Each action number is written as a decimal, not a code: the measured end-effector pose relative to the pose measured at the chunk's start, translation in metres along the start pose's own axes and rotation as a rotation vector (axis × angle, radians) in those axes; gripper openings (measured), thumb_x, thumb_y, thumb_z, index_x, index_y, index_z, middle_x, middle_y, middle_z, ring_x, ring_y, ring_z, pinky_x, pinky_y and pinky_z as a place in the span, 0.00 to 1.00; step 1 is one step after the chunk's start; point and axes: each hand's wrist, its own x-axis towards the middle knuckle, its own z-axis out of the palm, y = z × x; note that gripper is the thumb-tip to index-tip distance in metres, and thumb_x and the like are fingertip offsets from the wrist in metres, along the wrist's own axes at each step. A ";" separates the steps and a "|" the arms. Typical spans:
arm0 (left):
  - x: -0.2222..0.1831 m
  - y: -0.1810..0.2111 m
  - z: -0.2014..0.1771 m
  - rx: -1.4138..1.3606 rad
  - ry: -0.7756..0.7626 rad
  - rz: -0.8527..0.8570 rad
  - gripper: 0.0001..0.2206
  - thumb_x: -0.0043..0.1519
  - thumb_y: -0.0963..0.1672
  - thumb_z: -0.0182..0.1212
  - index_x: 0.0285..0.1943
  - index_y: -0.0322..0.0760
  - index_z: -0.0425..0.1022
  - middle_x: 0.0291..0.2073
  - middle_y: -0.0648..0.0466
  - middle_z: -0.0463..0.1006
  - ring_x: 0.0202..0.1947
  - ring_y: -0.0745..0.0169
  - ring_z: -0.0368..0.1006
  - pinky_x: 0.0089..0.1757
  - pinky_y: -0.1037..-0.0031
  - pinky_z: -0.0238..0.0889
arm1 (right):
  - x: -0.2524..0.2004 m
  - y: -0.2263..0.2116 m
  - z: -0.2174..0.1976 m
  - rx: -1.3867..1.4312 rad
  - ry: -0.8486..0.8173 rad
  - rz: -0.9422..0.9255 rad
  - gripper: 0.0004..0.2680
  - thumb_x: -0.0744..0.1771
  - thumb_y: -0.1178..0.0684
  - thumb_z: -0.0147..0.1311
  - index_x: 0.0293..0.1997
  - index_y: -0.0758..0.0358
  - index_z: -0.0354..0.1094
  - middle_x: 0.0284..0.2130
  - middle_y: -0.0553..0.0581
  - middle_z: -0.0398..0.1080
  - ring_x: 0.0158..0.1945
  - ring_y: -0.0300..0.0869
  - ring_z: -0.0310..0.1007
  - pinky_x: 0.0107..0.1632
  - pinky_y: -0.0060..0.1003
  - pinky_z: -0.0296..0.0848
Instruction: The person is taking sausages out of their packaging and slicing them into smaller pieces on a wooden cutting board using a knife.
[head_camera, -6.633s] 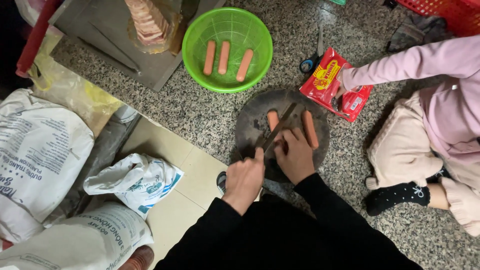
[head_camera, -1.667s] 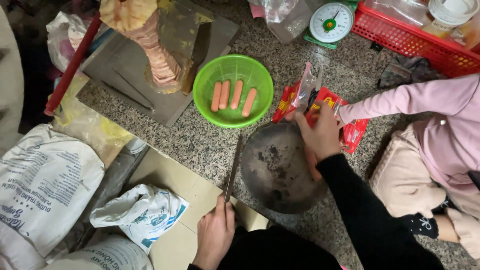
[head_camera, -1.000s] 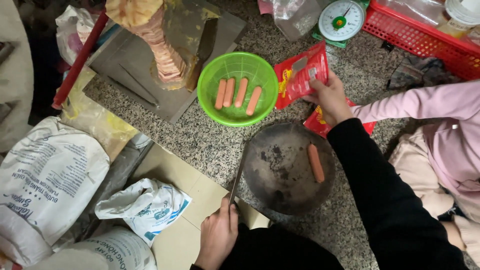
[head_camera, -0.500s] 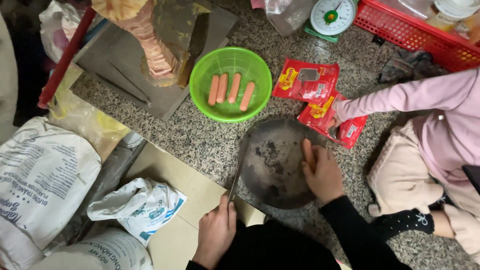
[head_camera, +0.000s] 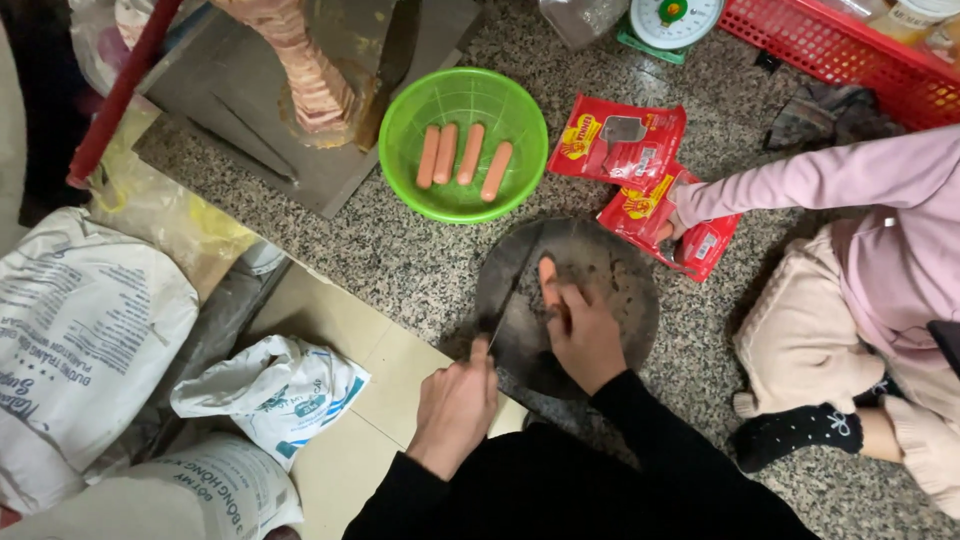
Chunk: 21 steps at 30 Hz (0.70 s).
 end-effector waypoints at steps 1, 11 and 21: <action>0.002 0.006 0.000 -0.005 -0.001 -0.001 0.19 0.73 0.44 0.51 0.70 0.27 0.69 0.24 0.41 0.85 0.21 0.36 0.83 0.31 0.48 0.77 | 0.000 0.000 -0.003 -0.004 -0.003 -0.001 0.14 0.67 0.56 0.59 0.61 0.53 0.74 0.47 0.65 0.76 0.38 0.64 0.77 0.40 0.55 0.77; 0.009 0.031 0.030 0.383 0.246 0.116 0.23 0.65 0.44 0.58 0.70 0.32 0.76 0.23 0.46 0.85 0.14 0.48 0.80 0.20 0.59 0.71 | 0.006 -0.003 -0.011 0.033 -0.041 -0.038 0.06 0.67 0.57 0.62 0.47 0.57 0.73 0.40 0.59 0.73 0.32 0.56 0.75 0.37 0.50 0.74; 0.022 0.024 0.028 0.272 -0.101 0.055 0.27 0.72 0.45 0.50 0.82 0.32 0.64 0.37 0.41 0.87 0.36 0.36 0.89 0.37 0.47 0.81 | 0.011 0.001 -0.011 -0.006 -0.193 0.085 0.03 0.71 0.48 0.59 0.42 0.47 0.69 0.41 0.53 0.68 0.42 0.61 0.83 0.47 0.58 0.84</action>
